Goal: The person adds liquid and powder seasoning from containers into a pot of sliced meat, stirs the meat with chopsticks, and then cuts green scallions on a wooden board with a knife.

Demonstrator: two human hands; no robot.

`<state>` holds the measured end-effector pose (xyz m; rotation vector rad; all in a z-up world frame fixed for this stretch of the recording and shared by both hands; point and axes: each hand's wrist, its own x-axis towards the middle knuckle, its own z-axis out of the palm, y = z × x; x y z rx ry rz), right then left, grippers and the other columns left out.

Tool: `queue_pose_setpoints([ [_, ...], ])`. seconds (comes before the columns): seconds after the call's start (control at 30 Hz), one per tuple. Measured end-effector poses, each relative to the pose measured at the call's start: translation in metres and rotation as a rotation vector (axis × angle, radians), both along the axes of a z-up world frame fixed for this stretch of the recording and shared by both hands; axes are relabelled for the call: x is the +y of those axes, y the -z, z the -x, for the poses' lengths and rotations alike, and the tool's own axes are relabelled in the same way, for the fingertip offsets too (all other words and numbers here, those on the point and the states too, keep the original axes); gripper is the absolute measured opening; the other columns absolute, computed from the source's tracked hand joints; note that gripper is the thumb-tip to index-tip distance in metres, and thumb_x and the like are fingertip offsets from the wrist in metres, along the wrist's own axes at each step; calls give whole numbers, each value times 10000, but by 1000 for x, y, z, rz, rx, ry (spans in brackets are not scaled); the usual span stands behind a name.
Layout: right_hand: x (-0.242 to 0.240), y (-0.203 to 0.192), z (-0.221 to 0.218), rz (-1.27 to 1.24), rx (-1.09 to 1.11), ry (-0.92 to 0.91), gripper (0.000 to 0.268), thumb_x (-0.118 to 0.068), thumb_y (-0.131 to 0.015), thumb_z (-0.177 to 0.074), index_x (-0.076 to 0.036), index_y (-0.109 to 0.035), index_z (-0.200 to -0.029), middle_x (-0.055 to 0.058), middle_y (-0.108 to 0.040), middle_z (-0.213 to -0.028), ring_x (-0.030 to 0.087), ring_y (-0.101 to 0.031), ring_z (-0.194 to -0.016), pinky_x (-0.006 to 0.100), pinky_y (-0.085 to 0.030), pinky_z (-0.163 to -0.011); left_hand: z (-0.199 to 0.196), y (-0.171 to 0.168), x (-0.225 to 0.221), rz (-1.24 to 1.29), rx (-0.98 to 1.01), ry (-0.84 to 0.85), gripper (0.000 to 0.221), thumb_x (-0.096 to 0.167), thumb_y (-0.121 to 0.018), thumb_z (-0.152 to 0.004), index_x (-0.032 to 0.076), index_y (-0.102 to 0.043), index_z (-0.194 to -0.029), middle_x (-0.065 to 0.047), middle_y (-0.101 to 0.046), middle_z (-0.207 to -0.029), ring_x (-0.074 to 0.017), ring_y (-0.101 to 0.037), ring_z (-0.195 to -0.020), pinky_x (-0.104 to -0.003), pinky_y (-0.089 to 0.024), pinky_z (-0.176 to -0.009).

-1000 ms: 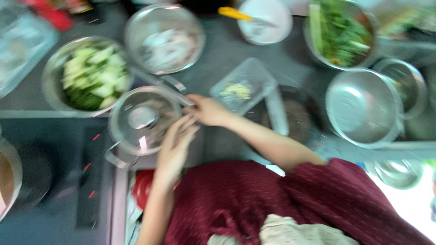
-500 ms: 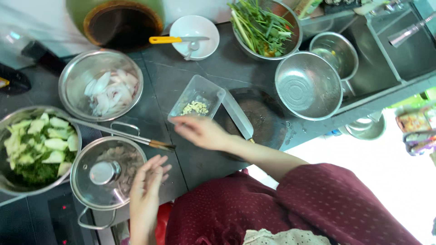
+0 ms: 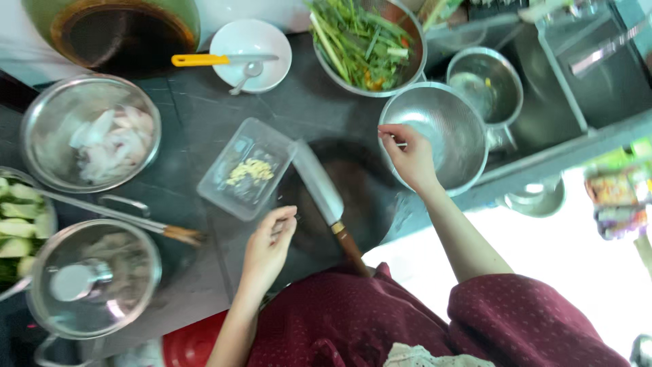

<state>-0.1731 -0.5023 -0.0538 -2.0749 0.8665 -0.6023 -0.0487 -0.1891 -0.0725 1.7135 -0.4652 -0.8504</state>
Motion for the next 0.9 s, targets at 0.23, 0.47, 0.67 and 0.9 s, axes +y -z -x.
queue_pose_setpoints([
  [0.23,-130,23,-61,446,-126,-222,178,-91,-738,-920,-97,-754,-1098,130,-694,-1054,295,-669,-983,391,-556,-814,80,32,-98,-411,-711,41,602,370,-683,-917,161,-501,-1451,-127,-389,-1593,-361,-287,-1495,-573,-263,-1159],
  [0.47,-162,39,-143,848,0,-145,669,-318,-925,-570,-137,-749,-1190,236,-552,-1346,483,-543,-1215,636,-456,-889,118,47,-129,-503,-645,-87,956,416,-733,-872,118,-187,-1599,-132,-211,-1683,-309,-167,-1550,-639,-123,-1181],
  [0.67,-276,80,-136,442,49,-230,344,-164,-837,-751,-134,-788,-1091,144,-677,-1176,328,-668,-1079,425,-541,-938,106,44,-133,-520,-464,-105,1083,343,-826,-764,127,-171,-1599,-92,-224,-1677,-275,-159,-1560,-608,-94,-1209],
  [0.9,-310,83,-113,487,5,-423,393,-195,-794,-827,-77,-766,-1201,175,-685,-1208,376,-646,-1140,442,-512,-1022,94,39,-129,-546,-383,-62,1146,294,-862,-714,159,-149,-1601,-92,-289,-1647,-243,-174,-1558,-570,-76,-1233],
])
